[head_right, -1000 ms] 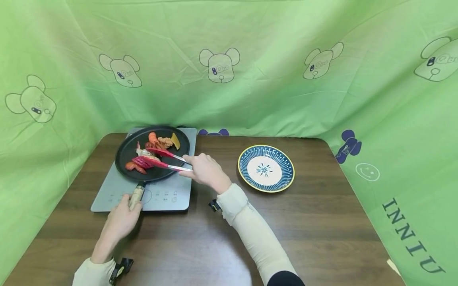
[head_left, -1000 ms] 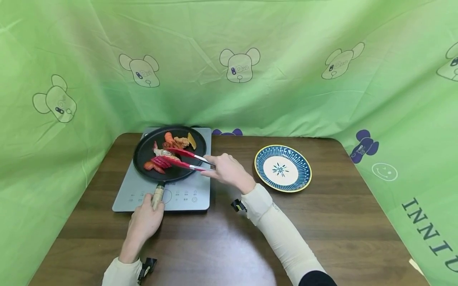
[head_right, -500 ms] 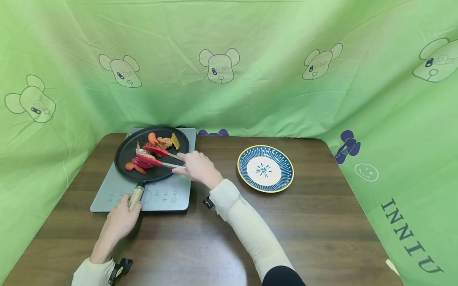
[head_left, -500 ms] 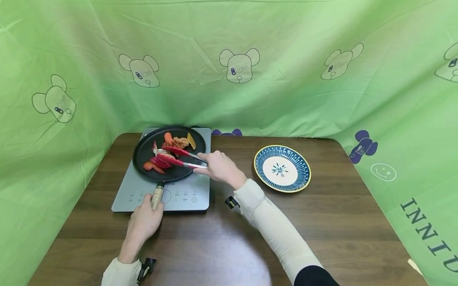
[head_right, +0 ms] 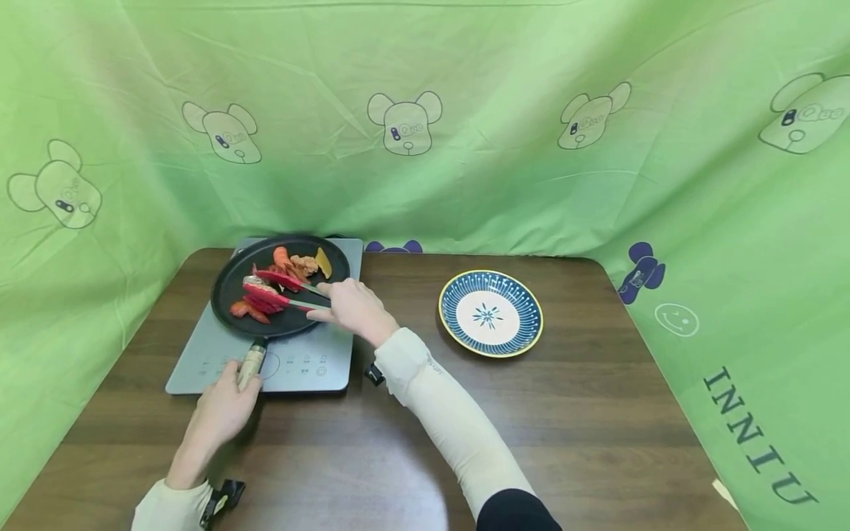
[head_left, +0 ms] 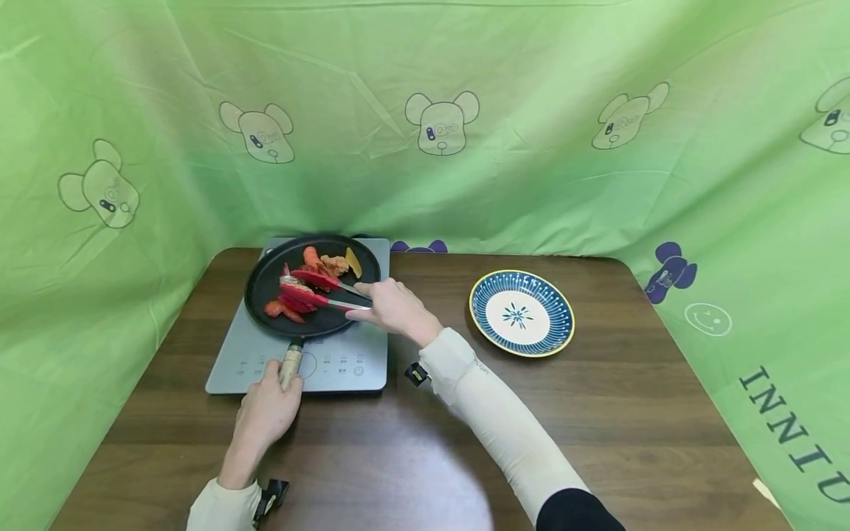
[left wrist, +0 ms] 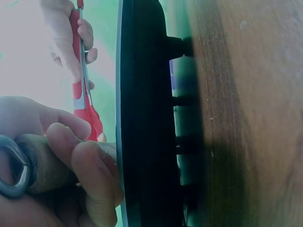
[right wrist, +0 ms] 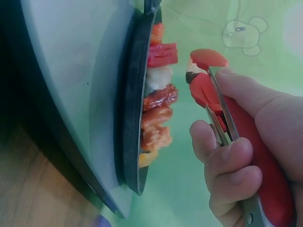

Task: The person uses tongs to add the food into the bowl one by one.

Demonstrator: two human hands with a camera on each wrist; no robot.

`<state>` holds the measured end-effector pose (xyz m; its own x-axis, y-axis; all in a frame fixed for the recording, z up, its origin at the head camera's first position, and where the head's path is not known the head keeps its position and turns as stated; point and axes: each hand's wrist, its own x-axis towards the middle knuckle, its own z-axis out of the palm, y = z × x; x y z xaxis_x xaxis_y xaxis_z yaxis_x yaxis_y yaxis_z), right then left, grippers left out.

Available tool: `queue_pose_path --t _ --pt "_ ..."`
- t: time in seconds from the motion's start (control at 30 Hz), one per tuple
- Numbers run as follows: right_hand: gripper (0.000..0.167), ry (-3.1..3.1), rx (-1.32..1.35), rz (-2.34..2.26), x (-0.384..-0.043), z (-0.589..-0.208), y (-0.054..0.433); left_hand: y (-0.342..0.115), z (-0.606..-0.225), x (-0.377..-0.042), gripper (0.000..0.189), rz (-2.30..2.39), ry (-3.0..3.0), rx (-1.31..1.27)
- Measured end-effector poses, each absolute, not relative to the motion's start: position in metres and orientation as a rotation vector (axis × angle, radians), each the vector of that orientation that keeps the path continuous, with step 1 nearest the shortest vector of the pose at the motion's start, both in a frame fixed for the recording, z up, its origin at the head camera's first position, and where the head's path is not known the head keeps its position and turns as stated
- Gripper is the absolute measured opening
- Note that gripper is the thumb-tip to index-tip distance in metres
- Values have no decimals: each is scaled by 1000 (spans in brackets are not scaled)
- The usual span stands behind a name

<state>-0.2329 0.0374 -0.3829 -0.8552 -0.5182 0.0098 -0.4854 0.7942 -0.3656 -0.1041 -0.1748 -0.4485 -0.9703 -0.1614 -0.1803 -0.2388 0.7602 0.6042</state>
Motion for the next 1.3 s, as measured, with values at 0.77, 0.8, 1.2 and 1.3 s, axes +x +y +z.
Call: queue_pose_path --t 0.77,0.8,1.2,1.3 --pt "61 2953 -803 -468 -237 -385 15 -176 -450 -104 52 996 2834 -312" --pt "61 2956 -802 -461 -238 -385 14 -176 -450 -104 52 998 2831 -312" --pt "59 2953 -788 -445 -243 -385 4 -176 -450 -104 50 995 2832 -336" --pt "58 2958 -790 -431 -243 -384 1 -176 -451 -104 50 992 2834 -332"
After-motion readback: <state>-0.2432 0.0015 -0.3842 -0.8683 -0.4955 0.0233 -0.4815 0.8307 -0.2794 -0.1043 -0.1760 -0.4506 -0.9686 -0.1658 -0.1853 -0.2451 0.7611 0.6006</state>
